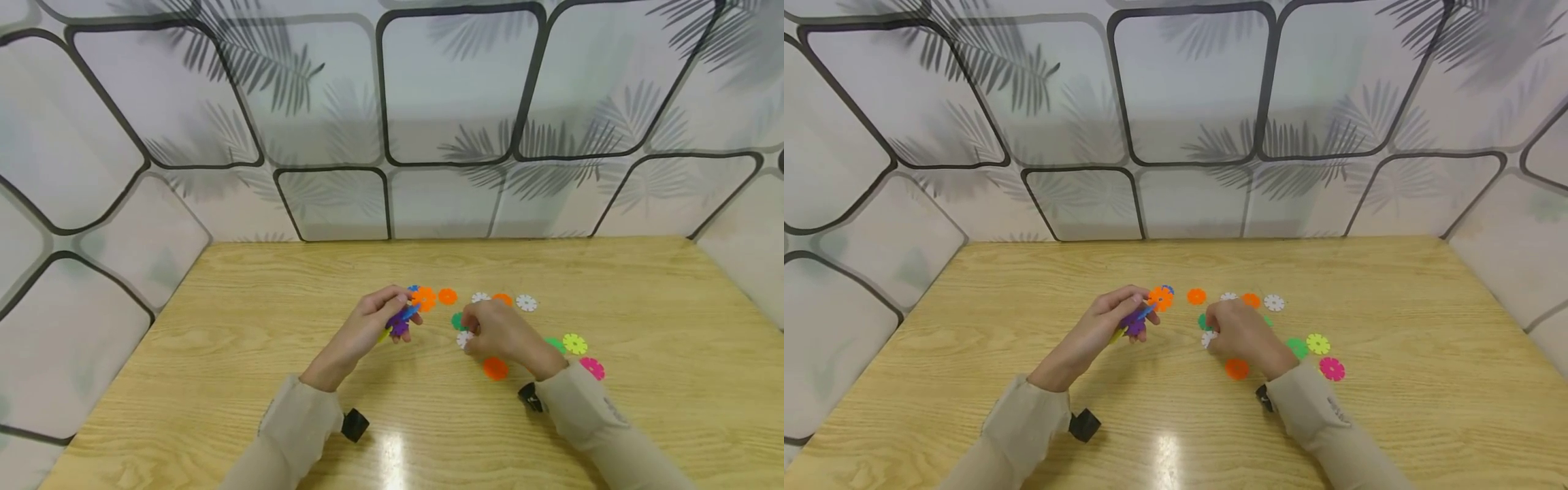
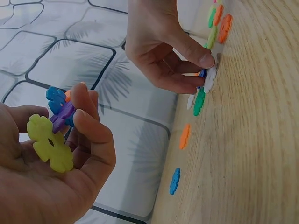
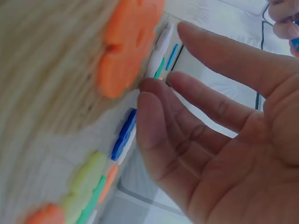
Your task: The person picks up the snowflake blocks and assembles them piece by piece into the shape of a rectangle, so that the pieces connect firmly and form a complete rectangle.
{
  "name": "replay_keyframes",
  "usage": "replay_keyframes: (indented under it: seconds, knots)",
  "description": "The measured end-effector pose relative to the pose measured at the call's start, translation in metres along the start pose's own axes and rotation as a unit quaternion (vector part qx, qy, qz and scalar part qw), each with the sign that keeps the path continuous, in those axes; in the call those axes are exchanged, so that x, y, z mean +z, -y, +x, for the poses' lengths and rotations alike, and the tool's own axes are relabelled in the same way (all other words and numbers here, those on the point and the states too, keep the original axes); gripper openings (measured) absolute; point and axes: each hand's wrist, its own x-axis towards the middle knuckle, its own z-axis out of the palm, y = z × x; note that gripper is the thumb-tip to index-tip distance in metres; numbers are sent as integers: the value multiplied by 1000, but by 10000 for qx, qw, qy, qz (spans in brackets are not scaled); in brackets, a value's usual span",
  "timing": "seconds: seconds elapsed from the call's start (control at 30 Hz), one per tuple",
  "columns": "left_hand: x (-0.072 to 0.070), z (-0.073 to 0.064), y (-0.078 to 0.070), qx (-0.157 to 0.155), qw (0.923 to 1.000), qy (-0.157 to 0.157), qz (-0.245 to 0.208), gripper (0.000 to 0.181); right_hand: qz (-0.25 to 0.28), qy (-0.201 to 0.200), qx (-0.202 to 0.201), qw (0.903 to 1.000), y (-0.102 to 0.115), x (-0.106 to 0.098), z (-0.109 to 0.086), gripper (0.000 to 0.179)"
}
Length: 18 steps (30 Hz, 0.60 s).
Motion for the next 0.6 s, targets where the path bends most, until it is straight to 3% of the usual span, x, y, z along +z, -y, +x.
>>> replay_keyframes:
  seconds: [0.27, 0.47, 0.6]
  knots:
    - [3, 0, 1, 46, 9999, -33, 122, 25, -155, 201, -64, 9997, 2, 1, 0, 23]
    - [4, -1, 2, 12, 9998, -32, 216, 25, -326, 120, -225, 9991, 1, 1, -1, 20]
    - [5, 1, 5, 7, 9996, -36, 266, 25, -145, 153, -232, 9995, -1, 0, -1, 26]
